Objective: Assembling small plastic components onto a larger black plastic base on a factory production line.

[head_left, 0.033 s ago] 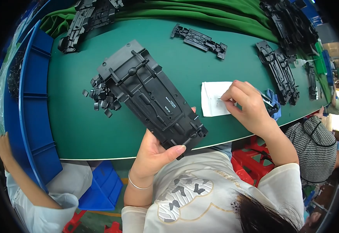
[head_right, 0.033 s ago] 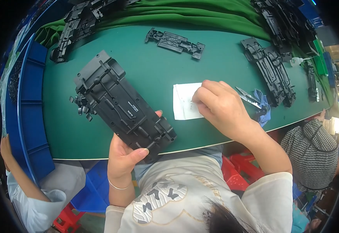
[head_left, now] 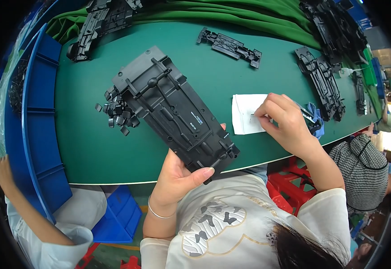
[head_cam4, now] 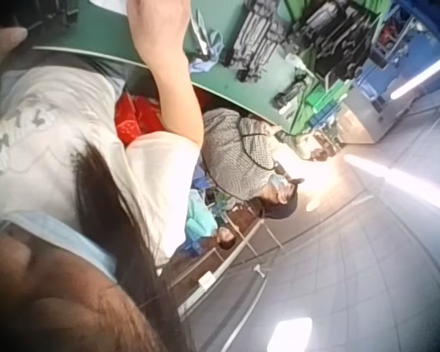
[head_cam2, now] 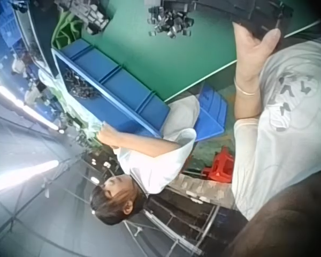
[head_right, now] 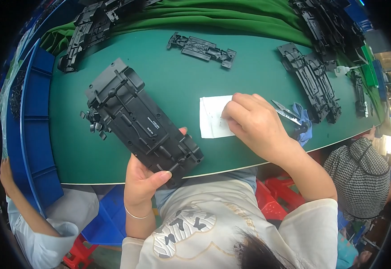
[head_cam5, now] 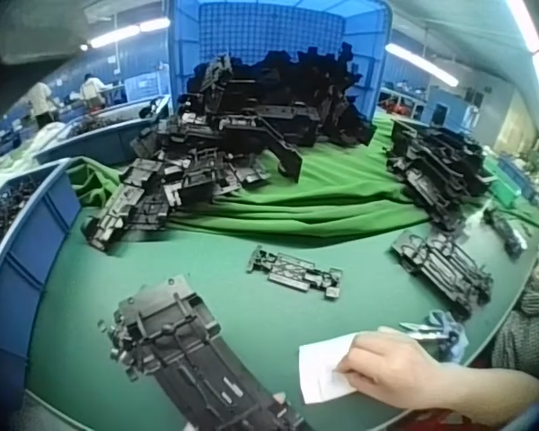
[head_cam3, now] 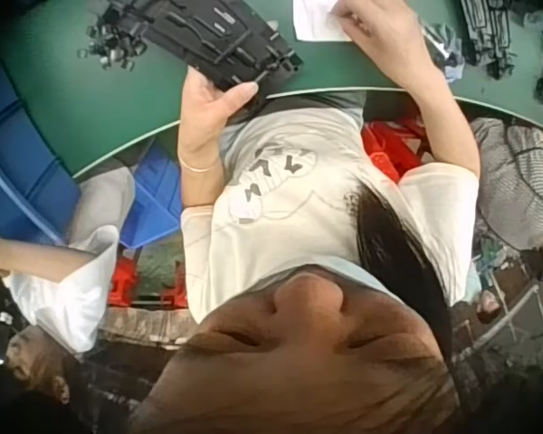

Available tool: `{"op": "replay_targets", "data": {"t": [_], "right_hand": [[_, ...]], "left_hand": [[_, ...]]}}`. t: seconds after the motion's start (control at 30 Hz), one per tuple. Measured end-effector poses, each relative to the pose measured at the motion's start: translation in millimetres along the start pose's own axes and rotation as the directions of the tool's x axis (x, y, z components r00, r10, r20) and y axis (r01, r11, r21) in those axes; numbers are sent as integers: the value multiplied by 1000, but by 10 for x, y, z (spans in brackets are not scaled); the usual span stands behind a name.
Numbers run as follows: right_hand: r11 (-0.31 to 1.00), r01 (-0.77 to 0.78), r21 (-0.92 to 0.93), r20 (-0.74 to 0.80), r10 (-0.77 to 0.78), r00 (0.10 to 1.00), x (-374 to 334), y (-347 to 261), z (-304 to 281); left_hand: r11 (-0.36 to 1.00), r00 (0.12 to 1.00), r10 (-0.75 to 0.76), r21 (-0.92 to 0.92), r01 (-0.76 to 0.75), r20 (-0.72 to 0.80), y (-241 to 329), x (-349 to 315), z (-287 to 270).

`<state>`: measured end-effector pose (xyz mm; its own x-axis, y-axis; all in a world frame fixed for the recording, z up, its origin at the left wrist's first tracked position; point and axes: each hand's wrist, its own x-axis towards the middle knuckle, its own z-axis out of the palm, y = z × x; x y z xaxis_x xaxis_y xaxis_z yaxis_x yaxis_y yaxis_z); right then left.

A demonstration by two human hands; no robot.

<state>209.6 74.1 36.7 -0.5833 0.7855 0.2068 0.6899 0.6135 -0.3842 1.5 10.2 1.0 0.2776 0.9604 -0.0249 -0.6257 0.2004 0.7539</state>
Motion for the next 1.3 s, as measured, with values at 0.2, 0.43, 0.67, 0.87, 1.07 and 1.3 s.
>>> {"op": "replay_targets", "data": {"t": [0.2,0.43,0.67,0.87,1.07,1.3], "right_hand": [[998,47,-50,-8,-48,999,18,-3,-48],[583,-340,738,103,401,910,43,-37,-172],[-348,-329,878,431,275,860,61,-19,-128],[-395,-350,849,478,295,827,85,-105,-121],[815,122,566,-242,23,970,68,-435,14],[844,456,282,-429,-314,847,69,-659,356]], "left_hand": [[997,999,-26,68,25,20,6,-7,-20],[998,994,-19,65,12,108,-2,-44,-50],[996,995,-40,82,33,90,31,-39,-43],[992,1000,-22,125,20,19,-6,-80,-74],[958,996,92,273,-89,1,-27,-98,-49],[974,990,143,180,-137,-22,-78,-103,-27]]}}
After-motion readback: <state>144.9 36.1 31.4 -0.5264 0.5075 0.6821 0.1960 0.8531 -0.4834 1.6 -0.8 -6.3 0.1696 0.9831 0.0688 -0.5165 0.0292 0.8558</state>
